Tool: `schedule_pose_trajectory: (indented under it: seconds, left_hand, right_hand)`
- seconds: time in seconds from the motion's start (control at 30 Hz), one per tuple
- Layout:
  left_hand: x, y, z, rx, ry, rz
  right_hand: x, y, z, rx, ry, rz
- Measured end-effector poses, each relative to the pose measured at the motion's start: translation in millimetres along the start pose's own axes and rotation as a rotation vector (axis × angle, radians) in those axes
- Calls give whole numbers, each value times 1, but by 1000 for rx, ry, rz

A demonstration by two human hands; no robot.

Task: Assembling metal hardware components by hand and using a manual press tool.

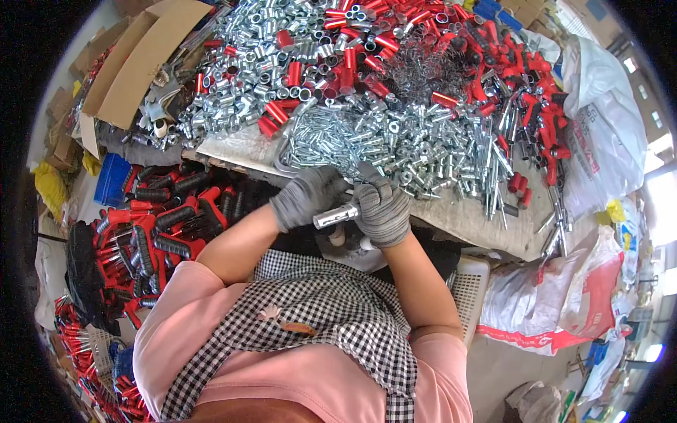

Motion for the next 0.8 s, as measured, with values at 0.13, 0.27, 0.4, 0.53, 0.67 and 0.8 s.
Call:
schedule_pose_trajectory:
  seconds: [0.13,0.27,0.4,0.53,0.67,0.8]
  left_hand:
    - [-8,6,12,-1561,-360,179]
    - [-8,32,4,-2248,-243,257]
    - [-24,-23,16,-2529,194,319]
    - [-23,-24,34,-1792,-235,-8]
    - [-36,-20,69,-1297,-360,-393]
    - [-48,-3,87,-1267,-482,-417]
  right_hand:
    - [-1,-4,-7,66,17,-93]
    - [-2,-3,-11,96,53,-154]
    - [-49,18,-63,302,580,-121]
    - [-30,11,-56,254,771,88]
    - [4,40,-63,252,932,526]
    - [17,74,-74,275,898,687]
Point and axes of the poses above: each hand's wrist, its own x-axis towards the middle knuckle, its own y-axis out of the palm, z = x × y, the point moved 7 cm from there along x, towards the middle knuckle
